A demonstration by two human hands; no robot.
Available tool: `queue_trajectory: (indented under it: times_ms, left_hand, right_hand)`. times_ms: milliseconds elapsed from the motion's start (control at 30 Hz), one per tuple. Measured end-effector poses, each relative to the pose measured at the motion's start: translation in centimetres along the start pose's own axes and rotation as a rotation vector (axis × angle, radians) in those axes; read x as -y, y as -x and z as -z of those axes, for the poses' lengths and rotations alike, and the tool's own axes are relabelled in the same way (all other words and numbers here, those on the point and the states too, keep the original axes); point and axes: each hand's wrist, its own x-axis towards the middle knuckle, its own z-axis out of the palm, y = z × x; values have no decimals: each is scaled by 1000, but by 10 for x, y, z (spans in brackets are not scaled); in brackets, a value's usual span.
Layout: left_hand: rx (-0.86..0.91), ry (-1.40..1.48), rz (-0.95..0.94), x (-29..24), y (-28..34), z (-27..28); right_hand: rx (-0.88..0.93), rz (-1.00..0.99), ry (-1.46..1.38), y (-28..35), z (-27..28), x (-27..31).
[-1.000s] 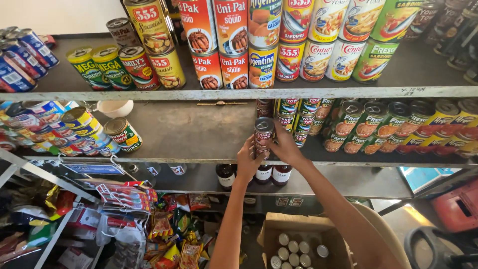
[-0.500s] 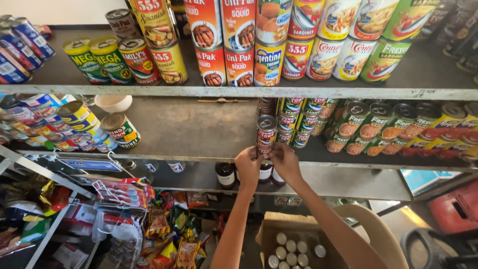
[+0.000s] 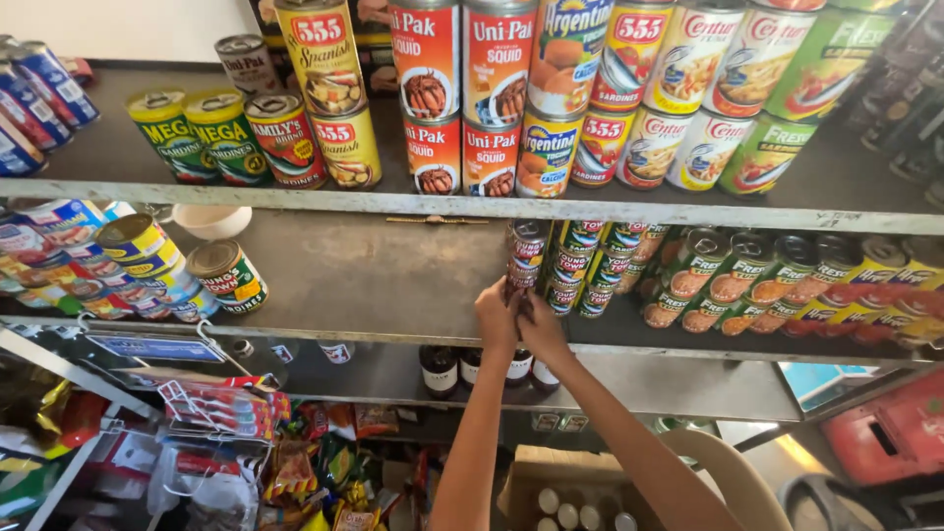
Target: Restocking canned goods on a grocery store shelf from a cardboard box.
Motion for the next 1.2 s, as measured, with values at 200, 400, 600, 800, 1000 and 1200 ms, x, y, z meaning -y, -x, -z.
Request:
queue_trajectory:
  times_ms: [200,400,600,800,1000,1200]
  left_hand:
    - [24,105,115,-2,-11,-8]
    - [-10,97,104,5,-18,-19]
    - [-65,-9,28,12,-19,-25]
    - [-55,21,13,24,-21,-32]
    - [-36,65,65,17,-19,-33]
    - [-142,-39,-34,1,8,-48]
  right_hand:
    - [-74,-119,-69,-15,-2,-19]
    - [-107,-142,14,-22,0,-33]
    - [-92,-181,91,-21,2,5]
    - [-92,-97,159,-25,-4,-14]
    - [-26,-116,217,-27,-4,-9]
    - [140,265,220,15,72,59]
